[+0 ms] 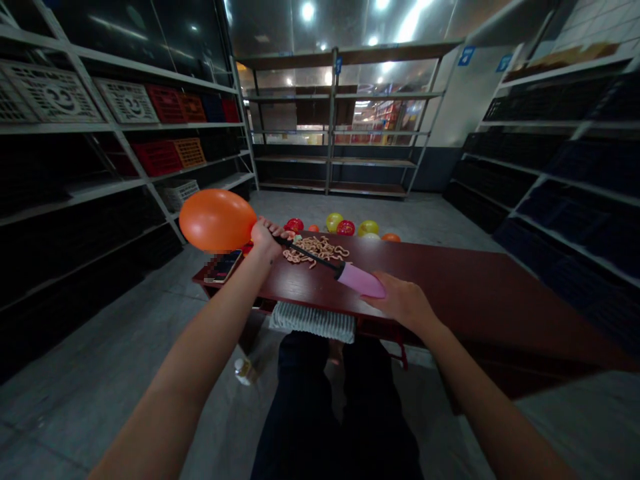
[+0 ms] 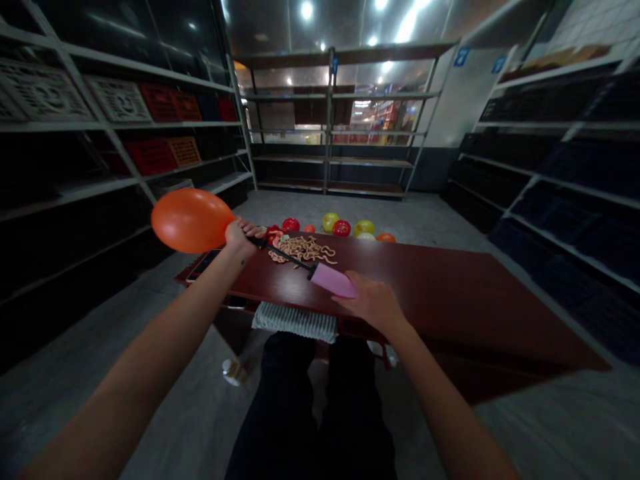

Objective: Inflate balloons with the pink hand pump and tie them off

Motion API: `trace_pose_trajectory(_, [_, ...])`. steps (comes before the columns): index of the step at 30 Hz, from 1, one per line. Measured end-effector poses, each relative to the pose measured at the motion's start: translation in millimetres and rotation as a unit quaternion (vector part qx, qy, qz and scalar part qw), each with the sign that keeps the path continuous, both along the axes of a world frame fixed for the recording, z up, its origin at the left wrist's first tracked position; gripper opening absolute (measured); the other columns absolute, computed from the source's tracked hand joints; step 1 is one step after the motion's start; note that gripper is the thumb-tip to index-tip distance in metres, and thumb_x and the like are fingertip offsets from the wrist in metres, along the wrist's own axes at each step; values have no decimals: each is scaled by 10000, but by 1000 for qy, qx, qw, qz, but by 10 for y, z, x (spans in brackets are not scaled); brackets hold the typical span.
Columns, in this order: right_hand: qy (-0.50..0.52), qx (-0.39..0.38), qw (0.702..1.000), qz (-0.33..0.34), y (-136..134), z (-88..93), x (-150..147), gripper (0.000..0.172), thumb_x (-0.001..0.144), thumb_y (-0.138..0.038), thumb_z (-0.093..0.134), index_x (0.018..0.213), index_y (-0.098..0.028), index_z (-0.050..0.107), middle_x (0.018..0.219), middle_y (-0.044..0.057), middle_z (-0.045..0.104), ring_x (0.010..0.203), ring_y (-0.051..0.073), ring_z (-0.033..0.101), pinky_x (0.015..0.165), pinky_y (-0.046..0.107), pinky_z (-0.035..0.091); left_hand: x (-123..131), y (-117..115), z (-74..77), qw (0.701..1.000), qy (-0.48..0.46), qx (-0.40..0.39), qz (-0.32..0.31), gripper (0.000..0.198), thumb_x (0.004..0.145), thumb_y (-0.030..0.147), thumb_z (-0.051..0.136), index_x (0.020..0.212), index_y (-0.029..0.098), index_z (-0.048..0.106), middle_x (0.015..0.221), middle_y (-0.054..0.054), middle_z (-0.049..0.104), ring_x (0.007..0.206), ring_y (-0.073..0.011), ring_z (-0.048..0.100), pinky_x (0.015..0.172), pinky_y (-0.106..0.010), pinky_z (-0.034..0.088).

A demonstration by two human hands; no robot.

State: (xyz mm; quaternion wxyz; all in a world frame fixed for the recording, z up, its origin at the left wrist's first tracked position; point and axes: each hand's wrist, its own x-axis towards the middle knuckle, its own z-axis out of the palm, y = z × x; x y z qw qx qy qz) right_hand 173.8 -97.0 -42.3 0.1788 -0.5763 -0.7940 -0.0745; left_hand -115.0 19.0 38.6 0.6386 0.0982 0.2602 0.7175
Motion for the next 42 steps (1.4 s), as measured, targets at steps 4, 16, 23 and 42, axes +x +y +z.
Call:
trace_pose_trajectory(4, [61,-44,997,-3,-27,-8,-20,525,817,-590,583,1179,-214,633,920,88,752,766,248,708,622,317,480,-46,24,56,1000,8,16,16,409,984,266,361,610,203,209,442,73,207,320,-71,215,372,-219,206])
trace_pose_trajectory(16, [441,-316,839,39,36,40,-450,427,780,-582,599,941,-187,585,636,-17,651,457,149,587,435,269,464,783,-240,9,989,47,72,-122,492,953,417,503,592,201,249,438,78,211,317,-57,194,357,-210,146])
trace_pose_trajectory(23, [242,-171,954,-37,-15,24,-307,424,832,-598,548,993,-219,646,789,66,730,671,248,692,559,313,466,896,-58,-205,988,31,31,-150,444,965,311,417,579,206,225,422,71,216,311,-69,192,355,-226,157])
trace_pose_trajectory(42, [32,-69,996,-53,-29,2,95,398,851,-561,546,1070,-247,654,837,84,747,748,277,716,628,330,458,477,10,-61,999,-1,32,-19,442,990,328,386,602,205,214,448,77,206,322,-65,201,372,-217,175])
